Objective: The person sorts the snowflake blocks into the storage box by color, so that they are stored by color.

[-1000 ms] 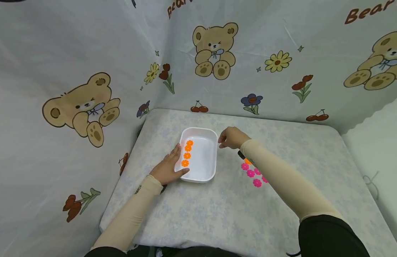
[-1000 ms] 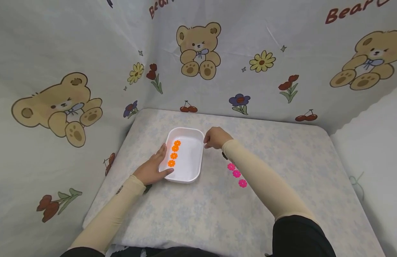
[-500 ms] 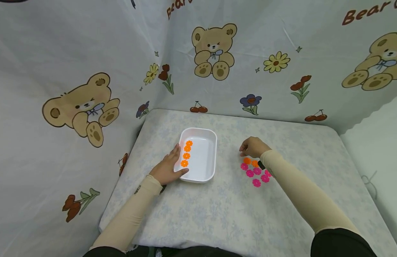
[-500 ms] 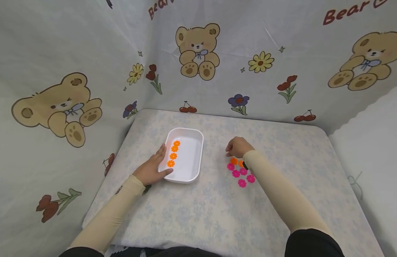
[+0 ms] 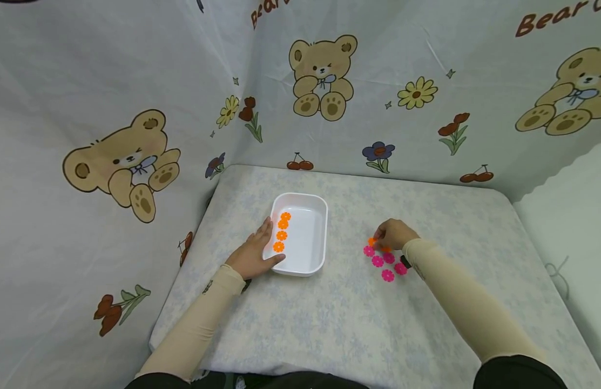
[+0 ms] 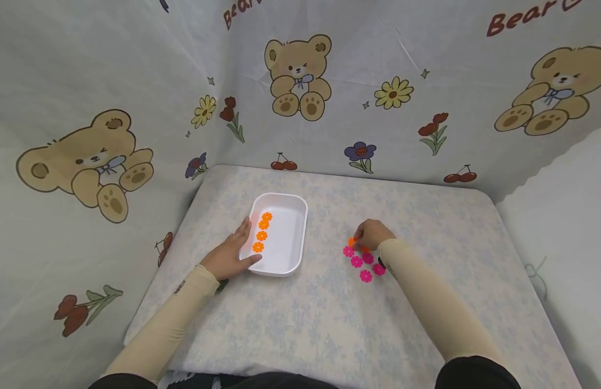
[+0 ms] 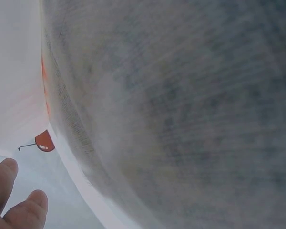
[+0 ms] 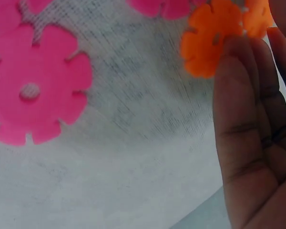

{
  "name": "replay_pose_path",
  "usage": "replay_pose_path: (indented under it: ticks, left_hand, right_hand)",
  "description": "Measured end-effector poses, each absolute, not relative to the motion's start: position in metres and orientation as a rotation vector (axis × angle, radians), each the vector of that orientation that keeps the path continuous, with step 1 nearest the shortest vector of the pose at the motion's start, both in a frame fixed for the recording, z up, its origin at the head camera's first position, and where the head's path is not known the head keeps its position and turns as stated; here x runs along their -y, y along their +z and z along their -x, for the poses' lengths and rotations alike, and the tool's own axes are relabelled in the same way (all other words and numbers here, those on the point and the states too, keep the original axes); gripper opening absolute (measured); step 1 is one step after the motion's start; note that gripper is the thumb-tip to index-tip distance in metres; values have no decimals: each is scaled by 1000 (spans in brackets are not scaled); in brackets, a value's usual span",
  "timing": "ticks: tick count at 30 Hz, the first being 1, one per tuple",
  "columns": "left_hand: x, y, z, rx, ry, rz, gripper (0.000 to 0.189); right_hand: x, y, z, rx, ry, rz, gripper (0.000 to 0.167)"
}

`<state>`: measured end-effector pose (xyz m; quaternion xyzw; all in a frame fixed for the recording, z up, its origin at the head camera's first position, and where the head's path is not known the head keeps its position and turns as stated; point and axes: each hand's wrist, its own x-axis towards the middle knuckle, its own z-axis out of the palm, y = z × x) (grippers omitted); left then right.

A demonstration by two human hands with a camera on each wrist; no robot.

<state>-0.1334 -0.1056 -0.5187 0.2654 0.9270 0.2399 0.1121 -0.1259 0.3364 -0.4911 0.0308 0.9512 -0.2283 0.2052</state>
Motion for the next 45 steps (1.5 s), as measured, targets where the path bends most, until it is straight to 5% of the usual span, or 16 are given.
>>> replay_pose_path:
  ticks: [45]
  left_hand:
    - [107,-518,134,-2727,705,-780,103]
  right_hand:
    - [-299,-476,148,-2641,-709,-39,14]
